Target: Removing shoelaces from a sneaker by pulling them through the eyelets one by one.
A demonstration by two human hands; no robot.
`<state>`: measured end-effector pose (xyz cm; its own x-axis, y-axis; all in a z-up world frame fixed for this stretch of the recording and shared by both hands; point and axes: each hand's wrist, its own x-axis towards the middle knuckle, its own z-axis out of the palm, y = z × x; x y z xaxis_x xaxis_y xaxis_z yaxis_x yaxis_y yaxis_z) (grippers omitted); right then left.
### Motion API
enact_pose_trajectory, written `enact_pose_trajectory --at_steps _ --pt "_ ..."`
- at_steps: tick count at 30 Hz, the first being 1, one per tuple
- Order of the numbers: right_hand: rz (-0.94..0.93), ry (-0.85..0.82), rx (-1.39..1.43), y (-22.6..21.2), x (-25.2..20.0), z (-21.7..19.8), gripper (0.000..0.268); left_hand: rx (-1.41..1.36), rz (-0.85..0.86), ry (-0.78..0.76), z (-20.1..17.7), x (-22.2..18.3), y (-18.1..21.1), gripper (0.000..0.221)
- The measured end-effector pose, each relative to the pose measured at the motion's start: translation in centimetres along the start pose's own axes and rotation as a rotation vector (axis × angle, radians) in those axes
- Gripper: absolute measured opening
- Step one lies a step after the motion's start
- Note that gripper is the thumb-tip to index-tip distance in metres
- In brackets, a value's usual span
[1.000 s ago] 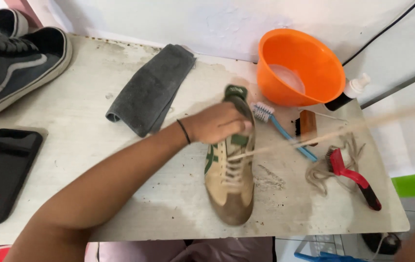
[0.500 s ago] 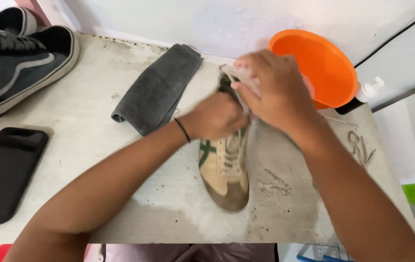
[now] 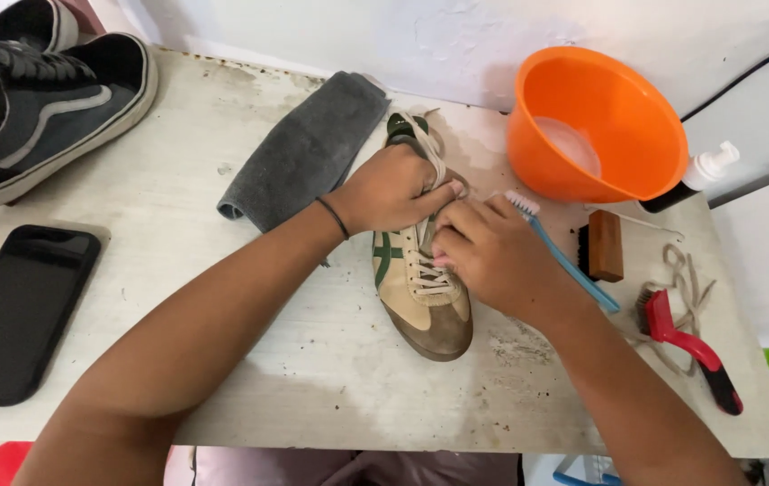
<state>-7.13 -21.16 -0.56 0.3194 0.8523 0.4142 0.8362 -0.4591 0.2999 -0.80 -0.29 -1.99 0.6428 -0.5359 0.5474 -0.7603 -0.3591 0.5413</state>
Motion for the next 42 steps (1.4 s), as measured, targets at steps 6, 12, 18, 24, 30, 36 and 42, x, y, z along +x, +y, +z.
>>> enact_pose_trajectory --at_steps 6,12,18,24,30,36,42 --pt "0.318 -0.080 0.002 -6.0 -0.1 -0.7 0.022 0.099 0.011 0.053 0.9 -0.5 -1.1 0.056" --pt "0.364 -0.066 -0.009 -7.0 0.9 -2.4 0.024 0.065 -0.042 0.118 1.1 -0.5 -0.9 0.055" --pt "0.393 -0.196 0.006 -7.0 1.1 -2.6 0.032 -0.016 0.018 0.170 1.6 -0.9 -0.9 0.058" --pt "0.538 -0.447 0.072 -7.8 3.4 -6.3 0.046 0.013 0.006 0.251 1.9 -0.9 -0.1 0.057" --pt "0.612 -0.205 -0.021 -7.0 2.5 -1.4 0.017 0.057 0.021 0.273 2.0 -1.0 -0.1 0.055" --pt "0.696 -0.286 0.057 -7.6 2.6 -1.0 0.019 0.030 0.035 0.302 2.0 -1.2 0.1 0.054" --pt "0.824 -0.330 0.381 -6.5 3.4 -1.4 0.018 -0.028 0.060 0.353 1.8 -1.2 0.0 0.039"
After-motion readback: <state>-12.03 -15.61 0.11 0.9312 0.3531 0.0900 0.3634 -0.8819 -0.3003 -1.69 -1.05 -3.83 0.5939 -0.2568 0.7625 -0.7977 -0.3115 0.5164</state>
